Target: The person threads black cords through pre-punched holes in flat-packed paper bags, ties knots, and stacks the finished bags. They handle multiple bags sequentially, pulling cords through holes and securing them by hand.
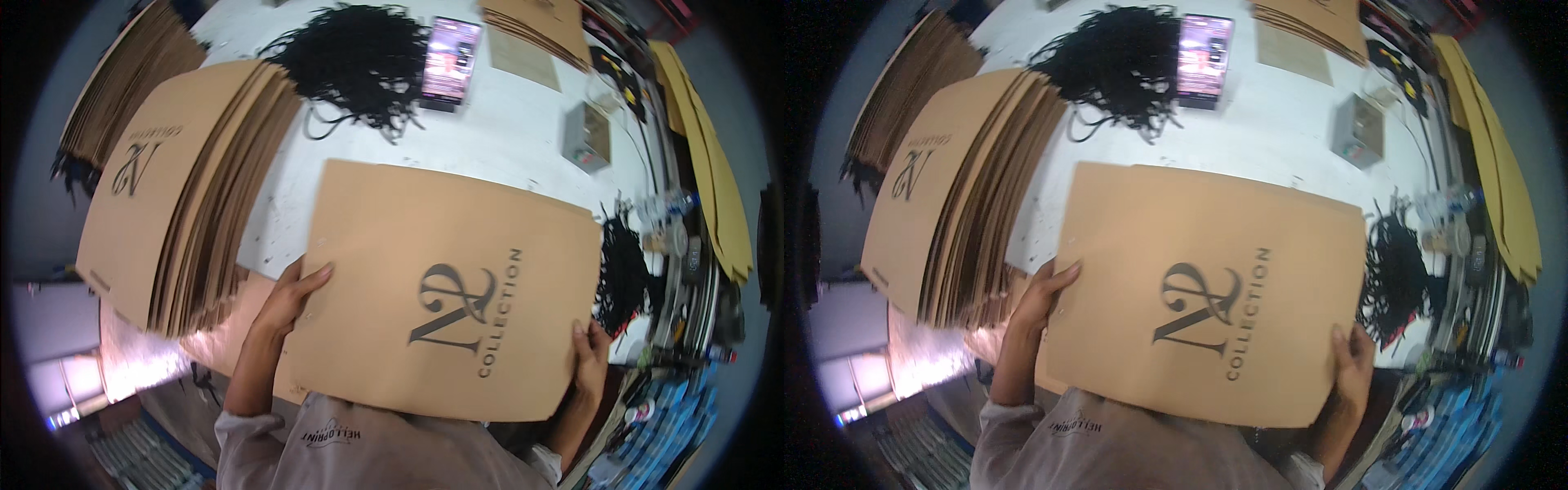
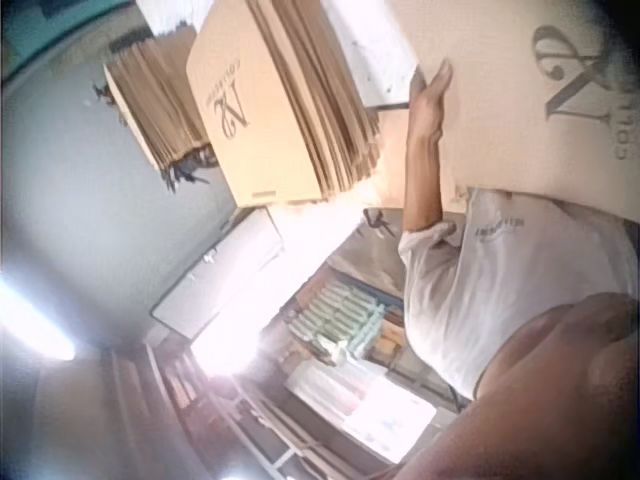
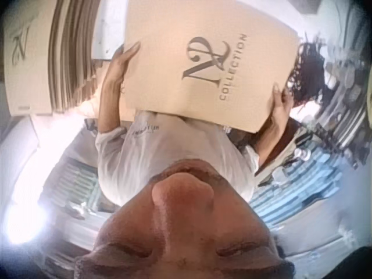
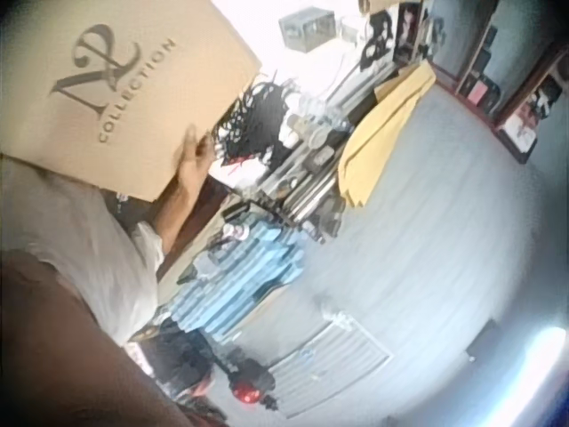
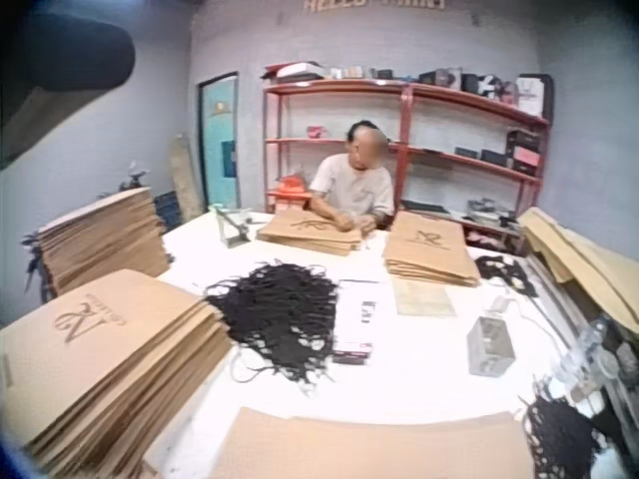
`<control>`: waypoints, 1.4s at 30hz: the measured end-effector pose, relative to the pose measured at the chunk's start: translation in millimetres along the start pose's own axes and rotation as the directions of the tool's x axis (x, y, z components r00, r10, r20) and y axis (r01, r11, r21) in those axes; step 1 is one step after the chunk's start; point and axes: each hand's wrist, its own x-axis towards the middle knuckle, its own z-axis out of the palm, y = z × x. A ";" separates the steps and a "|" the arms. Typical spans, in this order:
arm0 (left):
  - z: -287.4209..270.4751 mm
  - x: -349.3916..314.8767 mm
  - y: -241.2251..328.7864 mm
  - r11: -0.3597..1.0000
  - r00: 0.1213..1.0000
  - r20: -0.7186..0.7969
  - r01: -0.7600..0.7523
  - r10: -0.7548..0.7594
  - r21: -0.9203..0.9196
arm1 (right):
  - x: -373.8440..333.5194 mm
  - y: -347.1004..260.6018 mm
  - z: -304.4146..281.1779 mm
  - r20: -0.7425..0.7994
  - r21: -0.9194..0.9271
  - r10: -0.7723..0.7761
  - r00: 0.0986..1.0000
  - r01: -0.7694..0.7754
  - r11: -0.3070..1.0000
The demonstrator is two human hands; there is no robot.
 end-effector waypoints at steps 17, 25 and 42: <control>-72.8 -21.6 -55.3 0.977 0.980 -0.195 -0.087 0.048 -0.195 | 14.6 -30.3 64.1 0.153 -0.251 -0.146 0.978 0.181 0.951; -77.6 -74.0 -71.4 0.955 0.941 -0.337 -0.068 -0.036 -0.290 | 44.5 -46.9 89.7 0.468 -0.015 -0.196 0.862 0.230 0.973; -31.0 -114.3 -163.3 0.565 0.995 -0.053 0.004 -0.084 -0.825 | 66.7 -185.4 113.0 0.663 -0.263 -0.100 0.742 0.356 0.897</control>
